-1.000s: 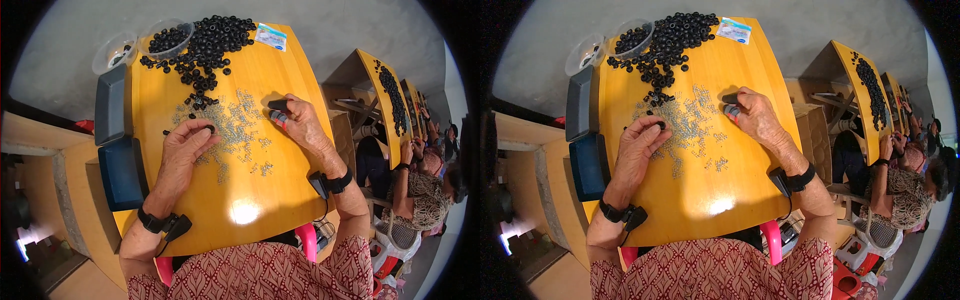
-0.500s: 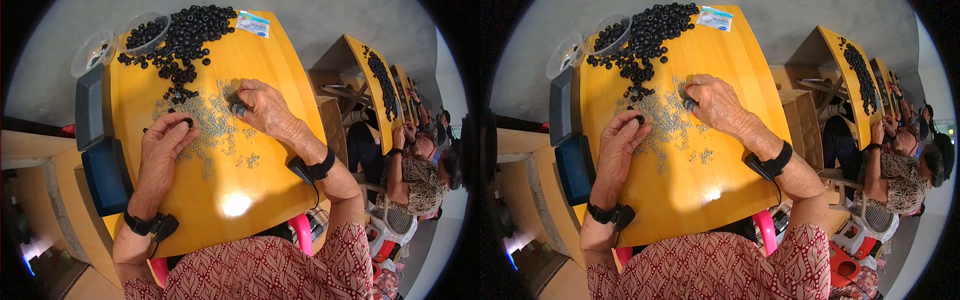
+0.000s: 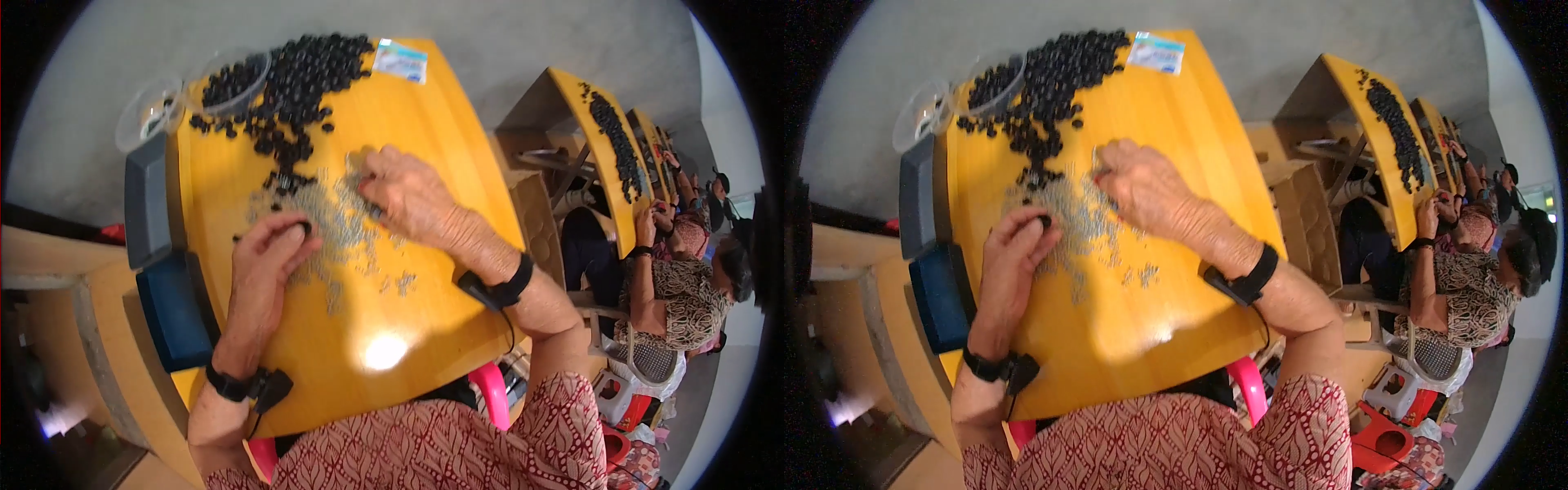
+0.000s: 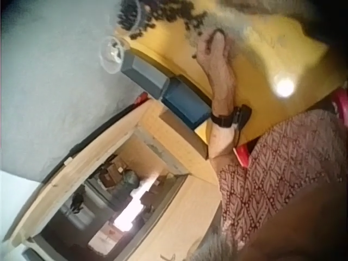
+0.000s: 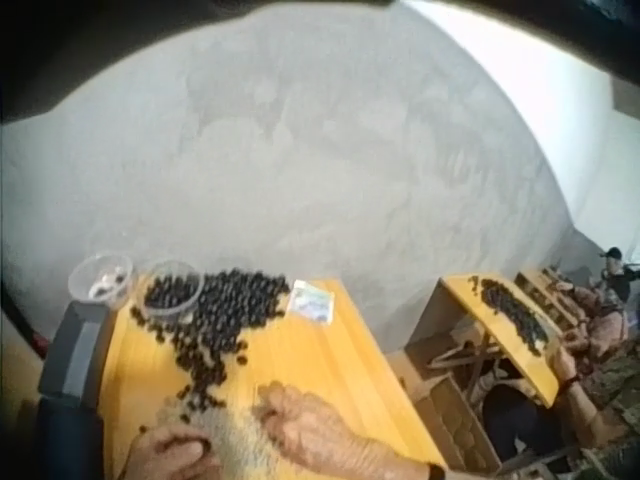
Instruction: The person attaches small pins into black components one by one using a finger-held tool at a table.
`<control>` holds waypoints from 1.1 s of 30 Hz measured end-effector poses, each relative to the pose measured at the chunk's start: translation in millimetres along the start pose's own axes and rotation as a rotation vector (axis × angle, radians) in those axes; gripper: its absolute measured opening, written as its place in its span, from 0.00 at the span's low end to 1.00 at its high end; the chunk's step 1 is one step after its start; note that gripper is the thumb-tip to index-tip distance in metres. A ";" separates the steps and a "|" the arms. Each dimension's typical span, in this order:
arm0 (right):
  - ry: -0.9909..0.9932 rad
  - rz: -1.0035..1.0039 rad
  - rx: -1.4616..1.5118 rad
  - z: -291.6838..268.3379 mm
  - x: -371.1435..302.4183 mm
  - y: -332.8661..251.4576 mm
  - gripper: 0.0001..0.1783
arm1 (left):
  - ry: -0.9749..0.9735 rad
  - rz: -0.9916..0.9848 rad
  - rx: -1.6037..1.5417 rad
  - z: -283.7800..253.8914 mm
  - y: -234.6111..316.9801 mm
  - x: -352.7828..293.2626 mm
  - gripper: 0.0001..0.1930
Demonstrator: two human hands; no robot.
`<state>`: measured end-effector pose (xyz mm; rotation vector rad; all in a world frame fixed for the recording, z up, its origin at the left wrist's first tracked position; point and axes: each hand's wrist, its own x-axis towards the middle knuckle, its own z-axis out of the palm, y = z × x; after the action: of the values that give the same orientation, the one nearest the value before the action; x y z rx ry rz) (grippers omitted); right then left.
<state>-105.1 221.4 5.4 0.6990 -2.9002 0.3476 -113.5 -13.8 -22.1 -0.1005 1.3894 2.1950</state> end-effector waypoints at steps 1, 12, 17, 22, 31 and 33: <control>0.012 0.000 -0.021 0.1 -1.8 3.0 0.15 | -0.018 0.017 -0.002 -0.2 -1.5 1.1 0.10; 0.188 0.193 0.558 5.3 -15.6 -2.8 0.08 | -0.064 0.054 -0.012 7.7 2.9 -4.1 0.10; 0.225 0.148 0.647 9.6 -12.0 -11.0 0.09 | -0.098 0.090 0.032 8.8 4.5 -11.2 0.10; 0.189 0.235 0.750 -3.4 -19.4 -34.3 0.11 | -0.090 0.119 0.022 9.8 12.9 -25.1 0.09; 0.169 0.044 0.713 -24.6 -27.2 -73.4 0.09 | -0.022 0.188 -0.054 24.2 -5.9 -44.2 0.09; 0.149 0.066 0.721 -28.8 -27.0 -80.4 0.10 | -0.015 0.212 -0.061 25.3 -8.1 -46.5 0.09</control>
<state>-41.8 170.8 43.4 0.6139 -2.6204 1.4201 -64.6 -7.9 -1.2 0.0433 1.3798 2.4069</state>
